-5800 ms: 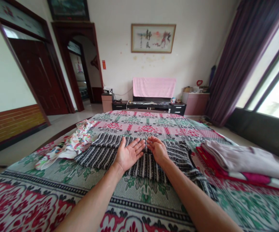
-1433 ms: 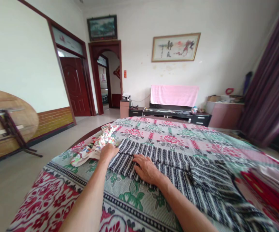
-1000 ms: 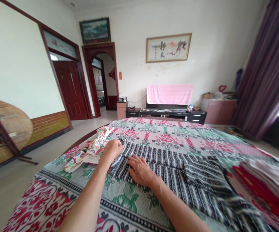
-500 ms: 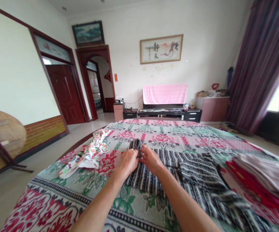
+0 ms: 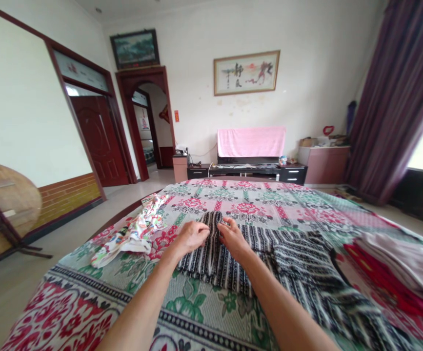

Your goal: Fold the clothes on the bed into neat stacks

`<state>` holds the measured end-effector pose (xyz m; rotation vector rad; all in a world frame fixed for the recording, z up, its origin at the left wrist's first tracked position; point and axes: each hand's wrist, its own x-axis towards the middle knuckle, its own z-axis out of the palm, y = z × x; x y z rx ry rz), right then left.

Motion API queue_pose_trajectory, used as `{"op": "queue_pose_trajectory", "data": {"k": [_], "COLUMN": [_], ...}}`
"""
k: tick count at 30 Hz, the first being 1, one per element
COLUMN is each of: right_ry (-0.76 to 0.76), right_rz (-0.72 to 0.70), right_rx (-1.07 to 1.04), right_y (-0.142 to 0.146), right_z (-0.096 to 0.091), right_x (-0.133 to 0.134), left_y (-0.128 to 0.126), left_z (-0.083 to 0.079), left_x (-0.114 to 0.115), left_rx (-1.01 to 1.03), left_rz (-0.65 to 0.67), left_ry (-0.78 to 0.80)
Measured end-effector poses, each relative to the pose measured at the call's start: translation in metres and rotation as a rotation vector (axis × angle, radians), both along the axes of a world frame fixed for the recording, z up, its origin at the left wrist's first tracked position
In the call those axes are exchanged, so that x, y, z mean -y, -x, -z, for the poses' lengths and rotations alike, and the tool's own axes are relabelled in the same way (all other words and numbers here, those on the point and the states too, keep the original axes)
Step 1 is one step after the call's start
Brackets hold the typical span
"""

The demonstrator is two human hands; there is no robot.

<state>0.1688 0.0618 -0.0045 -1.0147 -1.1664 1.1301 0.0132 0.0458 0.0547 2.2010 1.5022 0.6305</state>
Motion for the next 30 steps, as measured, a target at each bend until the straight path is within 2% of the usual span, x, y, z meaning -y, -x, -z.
{"op": "queue_pose_trajectory", "data": {"k": [3,8,11,14,19,25,30], "right_ry": [-0.044,-0.122,-0.149,-0.116,-0.055,-0.04,-0.003], "right_rz": [0.029,0.033,0.099,0.16,0.155,0.168,0.095], "right_rx": [0.059,0.486,0.646,0.691,0.701,0.844,0.881], "right_y": [0.001,0.001,0.002,0.002,-0.009,-0.037,-0.052], "right_z": [-0.001,-0.005,-0.008,-0.013,-0.027,-0.048,-0.051], "right_x": [0.002,0.007,0.009,0.008,0.008,0.011,0.013], "left_y": [0.009,0.013,0.012,0.009,0.001,-0.007,-0.01], "left_z": [0.004,0.017,0.022,0.025,0.028,0.029,0.031], "left_x": [-0.008,-0.014,-0.014,-0.014,-0.013,-0.006,-0.006], "left_rx": [-0.07,-0.166,-0.169,-0.129,-0.072,-0.049,-0.038], "left_rz": [-0.143,-0.201,-0.147,-0.067,0.024,0.116,0.162], "left_ry": [-0.179,-0.267,-0.286,-0.312,-0.354,-0.364,-0.346]}}
